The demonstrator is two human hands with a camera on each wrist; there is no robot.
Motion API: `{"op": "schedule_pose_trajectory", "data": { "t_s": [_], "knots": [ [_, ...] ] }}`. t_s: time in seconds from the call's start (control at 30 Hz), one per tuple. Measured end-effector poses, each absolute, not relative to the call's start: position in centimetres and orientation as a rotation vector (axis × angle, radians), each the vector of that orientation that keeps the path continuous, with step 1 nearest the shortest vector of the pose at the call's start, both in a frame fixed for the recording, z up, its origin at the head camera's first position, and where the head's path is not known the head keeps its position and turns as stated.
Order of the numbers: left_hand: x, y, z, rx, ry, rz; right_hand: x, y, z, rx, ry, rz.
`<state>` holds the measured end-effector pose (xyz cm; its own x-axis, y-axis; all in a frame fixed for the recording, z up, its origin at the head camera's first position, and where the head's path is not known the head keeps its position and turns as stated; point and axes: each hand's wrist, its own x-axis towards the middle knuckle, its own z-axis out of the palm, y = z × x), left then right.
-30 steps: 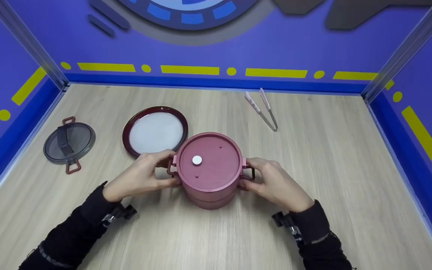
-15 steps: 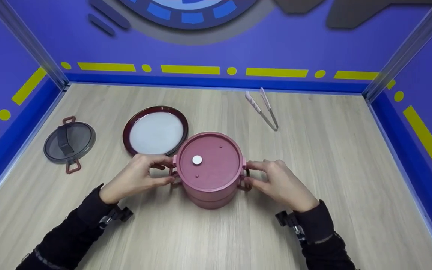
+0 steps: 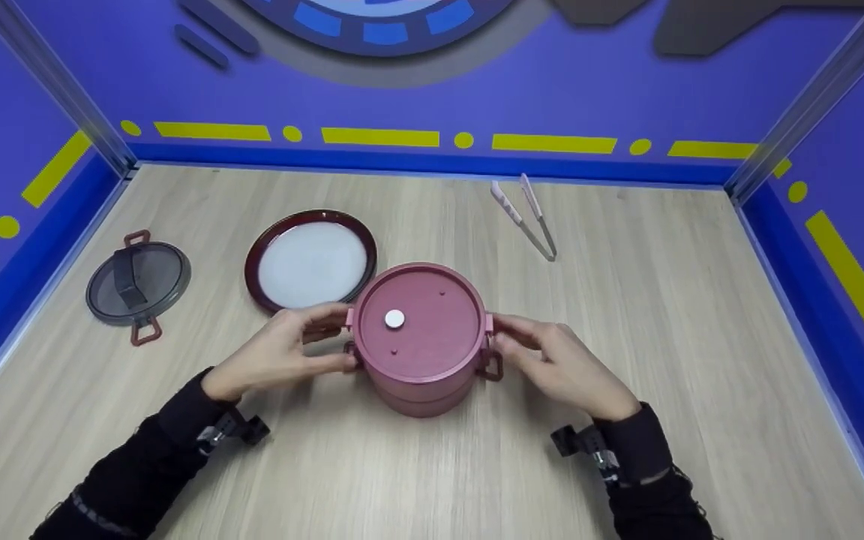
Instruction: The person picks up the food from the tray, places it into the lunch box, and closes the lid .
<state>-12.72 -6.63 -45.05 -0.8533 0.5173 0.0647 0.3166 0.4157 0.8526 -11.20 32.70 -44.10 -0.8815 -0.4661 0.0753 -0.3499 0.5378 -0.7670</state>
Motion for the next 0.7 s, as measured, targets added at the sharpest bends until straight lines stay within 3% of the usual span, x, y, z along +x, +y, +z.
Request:
{"op": "schedule_pose_trajectory", "data": {
  "t_s": [0.33,0.7],
  "knots": [
    [-11.3,-1.6,-46.0,0.442,2.394,1.933,-10.5,26.7,-46.2,-0.526,2.424,-2.076],
    [-11.3,2.2,-46.6,0.329,2.374,2.175,-10.2,23.7,-46.6,-0.26,2.235,-2.313]
  ]
}}
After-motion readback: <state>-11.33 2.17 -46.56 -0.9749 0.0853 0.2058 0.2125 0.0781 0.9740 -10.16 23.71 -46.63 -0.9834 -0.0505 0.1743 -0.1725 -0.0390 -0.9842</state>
